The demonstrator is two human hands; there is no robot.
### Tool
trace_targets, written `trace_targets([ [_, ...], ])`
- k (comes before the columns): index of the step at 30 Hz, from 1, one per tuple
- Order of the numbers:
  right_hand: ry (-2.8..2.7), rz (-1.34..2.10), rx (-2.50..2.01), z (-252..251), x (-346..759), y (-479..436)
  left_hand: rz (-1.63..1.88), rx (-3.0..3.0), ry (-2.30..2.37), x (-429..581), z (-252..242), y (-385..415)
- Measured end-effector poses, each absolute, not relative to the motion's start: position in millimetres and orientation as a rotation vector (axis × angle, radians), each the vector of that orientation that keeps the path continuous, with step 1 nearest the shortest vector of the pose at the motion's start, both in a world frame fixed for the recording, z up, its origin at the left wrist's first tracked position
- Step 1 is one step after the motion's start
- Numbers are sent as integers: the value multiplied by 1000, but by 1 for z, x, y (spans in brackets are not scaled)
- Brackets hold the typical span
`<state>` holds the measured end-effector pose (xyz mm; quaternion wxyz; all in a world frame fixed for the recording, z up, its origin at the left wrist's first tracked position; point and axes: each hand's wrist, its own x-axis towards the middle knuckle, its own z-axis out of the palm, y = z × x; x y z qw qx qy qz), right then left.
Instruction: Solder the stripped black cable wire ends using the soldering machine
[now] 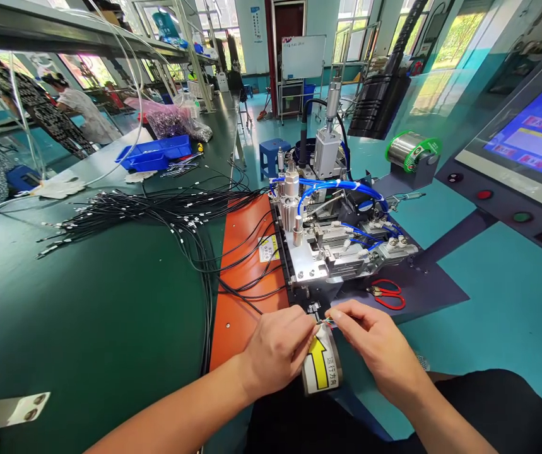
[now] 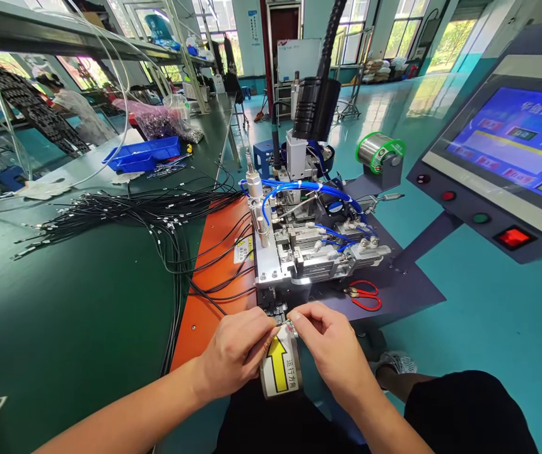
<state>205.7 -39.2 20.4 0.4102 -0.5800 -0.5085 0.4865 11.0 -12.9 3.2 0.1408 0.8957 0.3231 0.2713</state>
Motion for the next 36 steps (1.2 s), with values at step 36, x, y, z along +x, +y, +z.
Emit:
trace_targets([
  [36,-1467,847,-1636,21,202,-59,820,2601,962,13,2,-13],
])
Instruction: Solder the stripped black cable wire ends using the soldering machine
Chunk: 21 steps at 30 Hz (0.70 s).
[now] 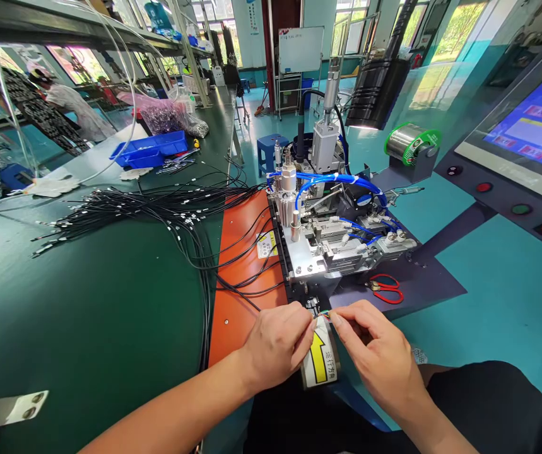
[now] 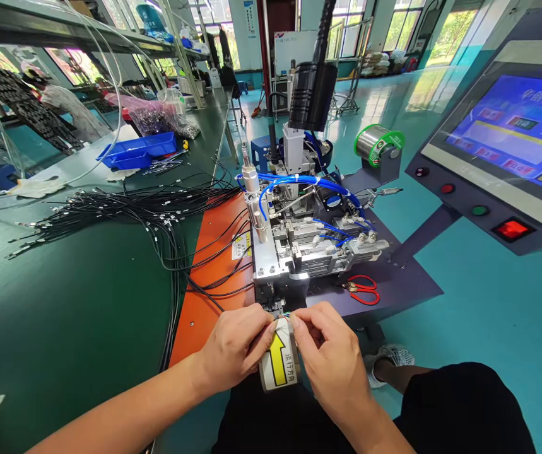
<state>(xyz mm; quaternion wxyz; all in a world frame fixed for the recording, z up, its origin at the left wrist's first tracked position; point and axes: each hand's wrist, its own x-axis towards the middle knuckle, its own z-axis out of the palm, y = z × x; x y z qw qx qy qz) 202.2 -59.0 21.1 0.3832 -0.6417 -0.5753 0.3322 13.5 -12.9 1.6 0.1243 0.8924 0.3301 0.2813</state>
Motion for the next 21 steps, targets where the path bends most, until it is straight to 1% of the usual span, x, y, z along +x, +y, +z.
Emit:
trace_targets([
  [4,-1405,924,-1706,22,206,-56,828,2602,960,13,1,-13],
  [8,-1398,1031,-1664,21,205,-57,835,2609,951,14,1,-13],
  [17,-1480,830,-1616,21,200,-59,833,2636,965,14,1,-13],
  [21,-1513,807,-1605,23,199,-55,849,2645,958,14,1,-12],
])
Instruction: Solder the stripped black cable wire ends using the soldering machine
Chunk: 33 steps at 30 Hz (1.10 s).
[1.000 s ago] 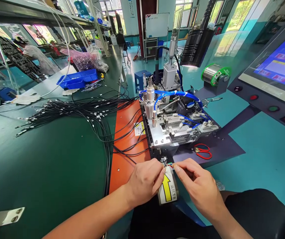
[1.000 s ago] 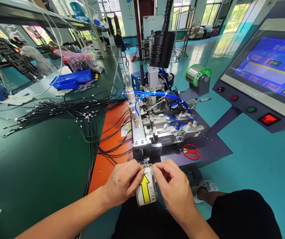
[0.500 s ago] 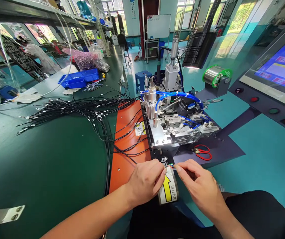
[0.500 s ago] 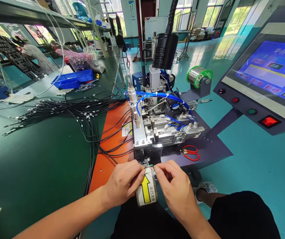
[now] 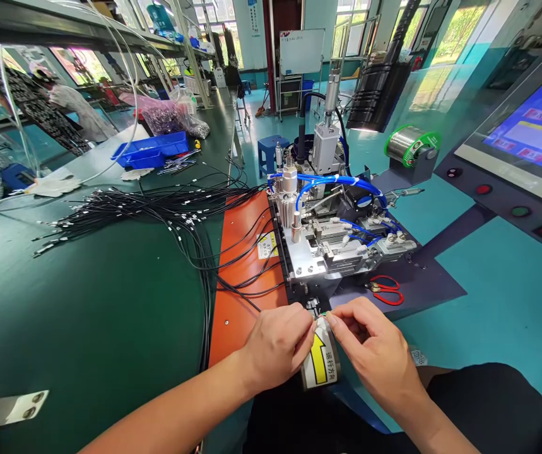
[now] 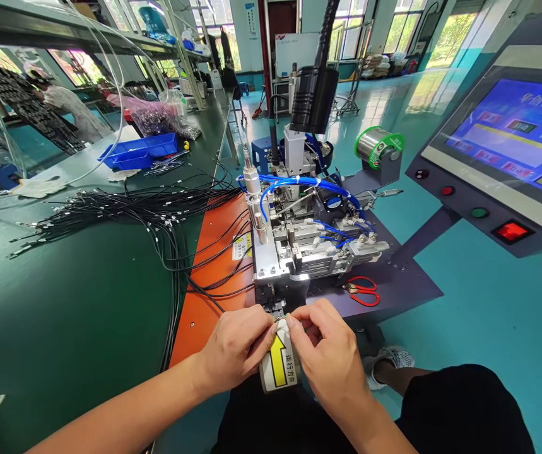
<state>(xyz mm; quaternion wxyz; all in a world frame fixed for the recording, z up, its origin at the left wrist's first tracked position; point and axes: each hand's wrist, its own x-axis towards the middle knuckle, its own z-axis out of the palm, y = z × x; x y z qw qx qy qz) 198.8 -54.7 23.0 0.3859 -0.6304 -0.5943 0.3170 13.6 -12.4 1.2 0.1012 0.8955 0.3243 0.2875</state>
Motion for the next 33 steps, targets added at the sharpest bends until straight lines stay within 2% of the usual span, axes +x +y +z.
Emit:
trace_targets([
  [19,-1373,1138,-1609,22,210,-54,826,2597,956,14,3,-13],
  [33,-1457,961,-1603,27,198,-50,846,2654,953,14,3,-12],
])
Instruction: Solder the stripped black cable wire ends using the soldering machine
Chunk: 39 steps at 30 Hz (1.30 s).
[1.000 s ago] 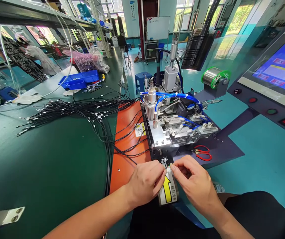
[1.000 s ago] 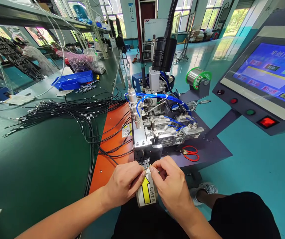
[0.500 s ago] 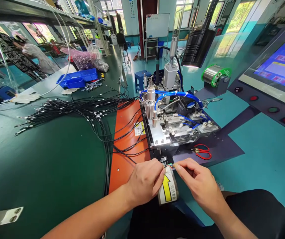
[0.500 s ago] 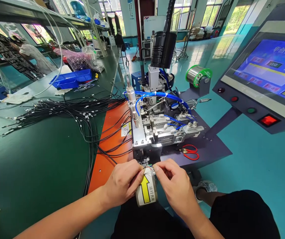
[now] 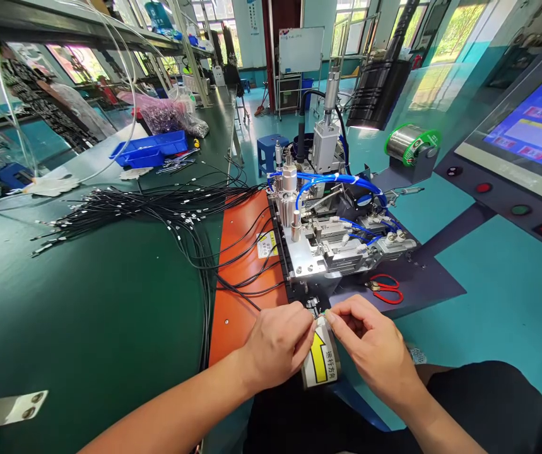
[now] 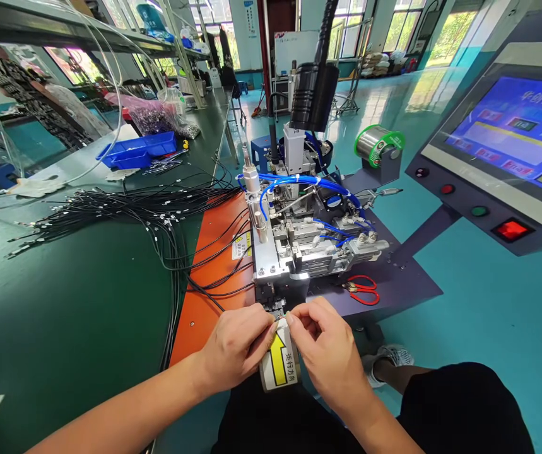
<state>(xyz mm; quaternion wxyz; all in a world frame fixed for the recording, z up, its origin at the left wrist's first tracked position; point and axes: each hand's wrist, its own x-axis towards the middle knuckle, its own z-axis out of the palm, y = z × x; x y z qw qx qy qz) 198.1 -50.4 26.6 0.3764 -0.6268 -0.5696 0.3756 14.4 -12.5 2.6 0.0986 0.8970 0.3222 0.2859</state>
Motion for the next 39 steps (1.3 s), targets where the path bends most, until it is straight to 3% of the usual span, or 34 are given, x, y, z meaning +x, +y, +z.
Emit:
trace_targets([
  [7,-1558,981,-1494,26,201,-41,784,2628,898,12,3,-12],
  [21,-1009,1626,-1363,10,212,-51,810,2513,896,13,5,-11],
  [39,-1255,1333,-1415,5,205,-42,796,2471,933,12,3,-12],
])
